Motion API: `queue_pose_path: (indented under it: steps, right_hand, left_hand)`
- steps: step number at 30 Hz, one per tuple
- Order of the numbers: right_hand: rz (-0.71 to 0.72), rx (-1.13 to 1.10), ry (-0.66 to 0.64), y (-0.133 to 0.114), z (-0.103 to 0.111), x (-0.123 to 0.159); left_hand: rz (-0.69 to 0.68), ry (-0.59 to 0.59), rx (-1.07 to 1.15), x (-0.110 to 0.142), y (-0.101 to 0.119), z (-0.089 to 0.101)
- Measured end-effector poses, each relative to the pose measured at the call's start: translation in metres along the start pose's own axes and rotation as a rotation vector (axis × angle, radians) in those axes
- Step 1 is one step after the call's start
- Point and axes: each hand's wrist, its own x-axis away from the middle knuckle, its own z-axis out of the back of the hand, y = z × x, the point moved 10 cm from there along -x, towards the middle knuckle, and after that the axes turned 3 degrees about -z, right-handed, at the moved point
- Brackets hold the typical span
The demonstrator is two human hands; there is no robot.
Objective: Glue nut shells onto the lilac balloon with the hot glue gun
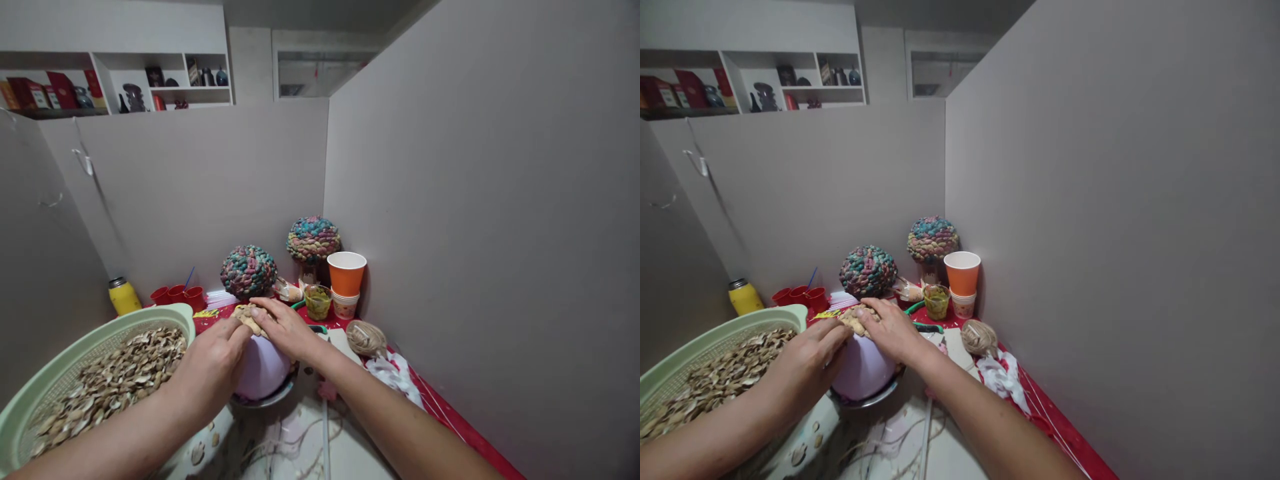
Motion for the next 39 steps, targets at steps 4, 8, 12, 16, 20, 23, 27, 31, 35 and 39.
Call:
queue_pose_path:
  steps: [4, 8, 12, 16, 20, 23, 27, 31, 35, 39]
  right_hand:
    - [0.001, 0.002, -0.003, -0.001, 0.0, 0.001]
    - [0.003, 0.002, -0.009, -0.002, 0.0, 0.001]
    - [0.007, -0.001, -0.014, -0.003, 0.0, 0.002]
    - [0.011, -0.003, -0.015, -0.006, 0.002, 0.003]
    - [0.01, 0.002, -0.013, -0.007, 0.003, 0.004]
    - [0.014, 0.006, -0.01, -0.007, 0.002, 0.004]
    - [0.01, 0.01, -0.006, -0.006, 0.001, 0.003]
    - [0.008, 0.005, -0.002, -0.005, 0.001, 0.003]
    - [0.011, -0.006, -0.004, -0.005, 0.001, 0.004]
    - [0.011, -0.014, 0.003, -0.003, 0.003, 0.004]
  left_hand:
    - [-0.012, -0.011, 0.009, -0.001, 0.002, -0.001]
    - [-0.031, 0.004, 0.012, 0.002, 0.003, 0.0]
    - [-0.024, 0.019, 0.009, 0.004, 0.002, -0.002]
    - [-0.01, 0.02, -0.002, 0.001, 0.002, -0.005]
    - [-0.004, 0.026, -0.011, 0.001, 0.002, -0.006]
    - [0.001, 0.038, -0.016, 0.003, 0.002, -0.006]
    - [0.024, 0.075, -0.017, 0.006, 0.002, -0.004]
    - [0.037, 0.134, -0.024, 0.012, 0.006, -0.001]
    - [0.035, 0.232, 0.002, 0.025, 0.009, 0.007]
    - [0.061, 0.466, 0.059, 0.039, 0.004, 0.027]
